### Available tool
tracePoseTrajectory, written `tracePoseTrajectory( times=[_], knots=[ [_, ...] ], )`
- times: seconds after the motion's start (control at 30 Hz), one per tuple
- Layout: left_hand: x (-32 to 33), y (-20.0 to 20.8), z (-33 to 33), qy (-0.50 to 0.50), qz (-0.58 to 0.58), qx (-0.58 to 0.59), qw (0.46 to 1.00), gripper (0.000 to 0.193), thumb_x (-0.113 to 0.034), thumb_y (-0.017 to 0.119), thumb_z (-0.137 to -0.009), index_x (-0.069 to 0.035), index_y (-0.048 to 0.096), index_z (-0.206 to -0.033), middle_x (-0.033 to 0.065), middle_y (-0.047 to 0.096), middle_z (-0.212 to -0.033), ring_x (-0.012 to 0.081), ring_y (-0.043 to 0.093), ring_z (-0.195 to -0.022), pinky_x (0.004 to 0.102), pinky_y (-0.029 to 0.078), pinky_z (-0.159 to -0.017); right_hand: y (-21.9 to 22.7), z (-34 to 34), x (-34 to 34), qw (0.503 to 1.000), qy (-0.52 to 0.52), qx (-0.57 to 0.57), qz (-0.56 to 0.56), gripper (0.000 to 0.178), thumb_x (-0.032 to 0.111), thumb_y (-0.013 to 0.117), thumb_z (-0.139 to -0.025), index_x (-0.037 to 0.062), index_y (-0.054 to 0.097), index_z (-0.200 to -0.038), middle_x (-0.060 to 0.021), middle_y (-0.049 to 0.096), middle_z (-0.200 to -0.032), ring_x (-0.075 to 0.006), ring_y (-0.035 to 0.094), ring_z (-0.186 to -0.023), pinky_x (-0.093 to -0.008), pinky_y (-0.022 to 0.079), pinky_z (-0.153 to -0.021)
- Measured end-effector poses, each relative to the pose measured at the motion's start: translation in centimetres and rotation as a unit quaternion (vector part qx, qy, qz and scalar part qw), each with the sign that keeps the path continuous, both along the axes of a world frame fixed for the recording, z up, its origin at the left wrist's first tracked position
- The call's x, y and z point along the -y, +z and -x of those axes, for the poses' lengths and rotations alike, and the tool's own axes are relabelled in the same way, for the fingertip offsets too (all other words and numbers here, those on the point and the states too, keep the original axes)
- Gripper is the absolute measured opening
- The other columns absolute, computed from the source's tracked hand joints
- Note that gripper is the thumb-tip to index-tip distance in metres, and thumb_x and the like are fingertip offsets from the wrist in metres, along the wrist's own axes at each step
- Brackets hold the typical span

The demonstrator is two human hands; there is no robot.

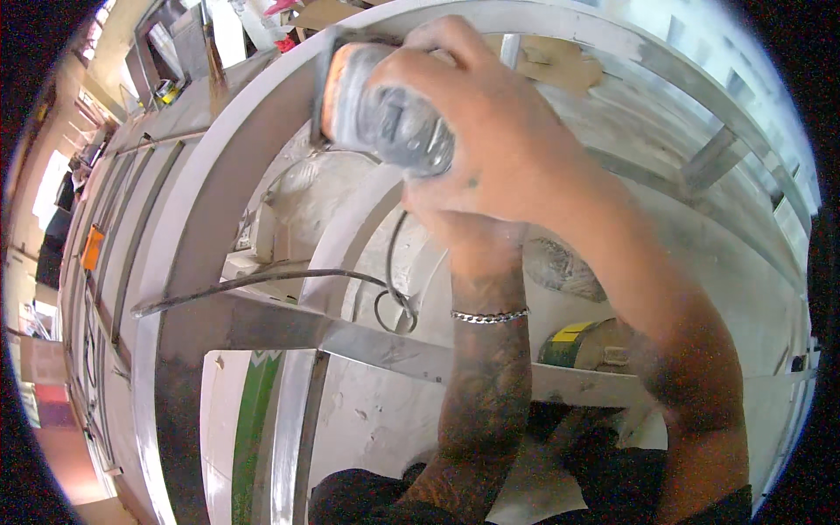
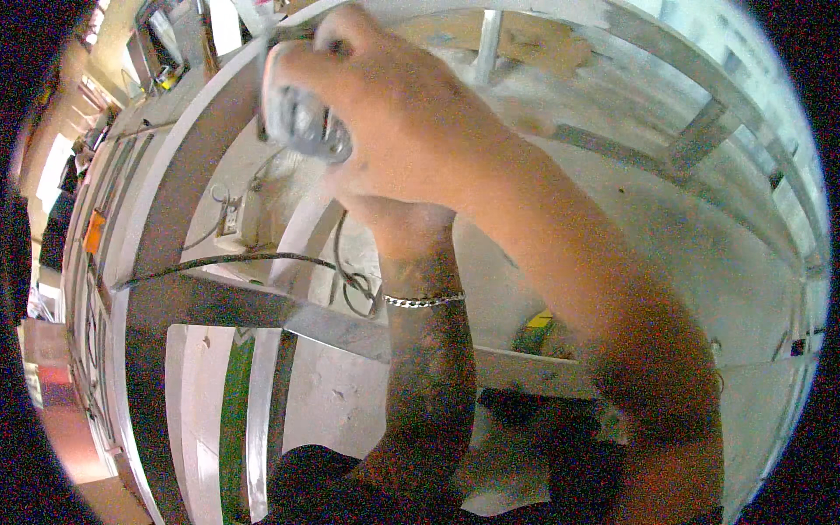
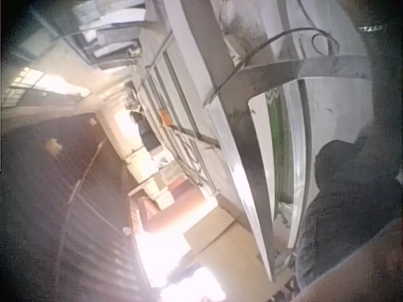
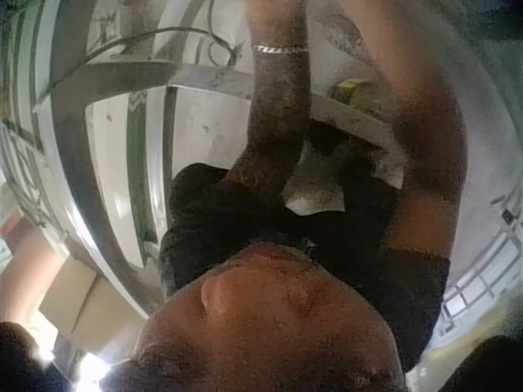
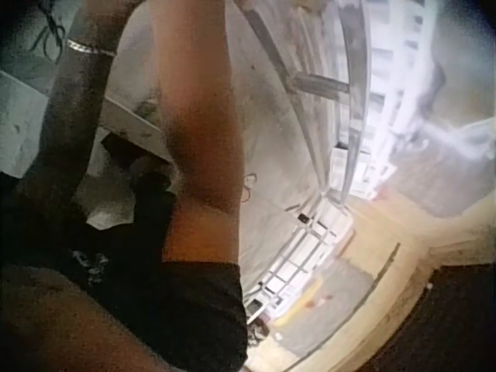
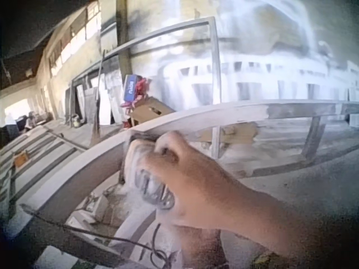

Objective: The person sands a metal frame structure using an electric sander.

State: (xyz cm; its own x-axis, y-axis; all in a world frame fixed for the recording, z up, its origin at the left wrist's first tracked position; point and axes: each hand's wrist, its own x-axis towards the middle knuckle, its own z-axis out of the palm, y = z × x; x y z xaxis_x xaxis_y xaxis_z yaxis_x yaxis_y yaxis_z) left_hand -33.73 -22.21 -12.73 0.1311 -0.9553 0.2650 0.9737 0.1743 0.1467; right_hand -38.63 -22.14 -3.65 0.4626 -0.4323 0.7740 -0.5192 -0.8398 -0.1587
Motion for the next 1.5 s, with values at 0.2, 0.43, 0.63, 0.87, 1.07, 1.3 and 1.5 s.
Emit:
tracePoseTrajectory(
  times=[0.2,0.43,0.63,0.87,1.07,1.3,1.5],
  knots=[
    [0.0,-0.1,0.5,0.001,0.001,0.003,1.000,0.039,-0.018,0.048,-0.109,-0.001,0.049,-0.144,0.0086,0.061,-0.135,0.0228,0.064,-0.117,0.0419,0.056,-0.101,0.1,0.1,-0.2,0.994,-0.102,-0.027,-0.021,0.063,0.006,0.086,-0.060,0.0157,0.062,-0.118,-0.0113,0.054,-0.122,-0.0387,0.062,-0.111,-0.0495,0.054,-0.091],
    [-0.4,0.1,0.0,-0.033,0.020,-0.081,0.996,0.042,-0.019,0.049,-0.108,-0.002,0.047,-0.146,0.0095,0.059,-0.137,0.0241,0.064,-0.119,0.0428,0.056,-0.101,-0.8,-0.1,0.3,1.000,-0.021,0.000,-0.009,0.064,0.005,0.085,-0.061,0.0174,0.061,-0.119,-0.0124,0.055,-0.115,-0.0396,0.064,-0.105,-0.0492,0.055,-0.088],
    [0.7,-1.2,-0.4,-0.066,0.090,-0.029,0.993,0.050,-0.029,0.048,-0.107,0.001,0.045,-0.146,0.0147,0.058,-0.140,0.0272,0.059,-0.126,0.0453,0.049,-0.110,-0.1,0.5,0.2,0.998,-0.042,-0.029,-0.030,0.066,0.009,0.086,-0.065,0.0107,0.058,-0.125,-0.0167,0.052,-0.115,-0.0398,0.063,-0.106,-0.0488,0.054,-0.090],
    [-0.7,0.4,-0.3,-0.029,0.036,-0.046,0.998,0.047,-0.022,0.058,-0.100,0.002,0.051,-0.140,0.0129,0.061,-0.135,0.0226,0.061,-0.121,0.0422,0.051,-0.105,0.4,0.4,0.1,0.999,-0.008,-0.014,-0.035,0.067,0.009,0.085,-0.065,0.0107,0.058,-0.127,-0.0163,0.052,-0.117,-0.0400,0.063,-0.107,-0.0490,0.054,-0.091],
    [-0.5,1.0,-0.6,-0.068,0.012,-0.057,0.996,0.046,-0.016,0.066,-0.094,0.002,0.056,-0.135,0.0114,0.064,-0.131,0.0186,0.063,-0.118,0.0395,0.053,-0.101,1.3,1.2,-0.6,0.995,-0.024,-0.028,-0.094,0.075,0.012,0.086,-0.069,0.0033,0.053,-0.136,-0.0187,0.048,-0.121,-0.0400,0.060,-0.112,-0.0468,0.052,-0.095],
    [-2.0,0.2,-0.7,0.118,0.061,0.029,0.991,0.043,-0.014,0.062,-0.099,0.002,0.054,-0.138,0.0108,0.062,-0.133,0.0203,0.063,-0.119,0.0405,0.055,-0.101,-0.2,-1.6,-0.6,0.999,0.003,-0.032,0.022,0.062,0.005,0.084,-0.063,0.0179,0.063,-0.120,-0.0133,0.057,-0.113,-0.0404,0.066,-0.102,-0.0506,0.057,-0.087],
    [-2.1,-1.1,-1.6,0.165,0.036,0.095,0.981,0.042,-0.014,0.052,-0.104,0.001,0.049,-0.143,0.0111,0.059,-0.137,0.0235,0.062,-0.122,0.0432,0.055,-0.103,-0.4,-2.0,-0.9,0.998,0.033,-0.040,0.034,0.060,0.006,0.085,-0.062,0.0156,0.062,-0.117,-0.0133,0.057,-0.111,-0.0393,0.065,-0.103,-0.0493,0.057,-0.086]
  ],
)
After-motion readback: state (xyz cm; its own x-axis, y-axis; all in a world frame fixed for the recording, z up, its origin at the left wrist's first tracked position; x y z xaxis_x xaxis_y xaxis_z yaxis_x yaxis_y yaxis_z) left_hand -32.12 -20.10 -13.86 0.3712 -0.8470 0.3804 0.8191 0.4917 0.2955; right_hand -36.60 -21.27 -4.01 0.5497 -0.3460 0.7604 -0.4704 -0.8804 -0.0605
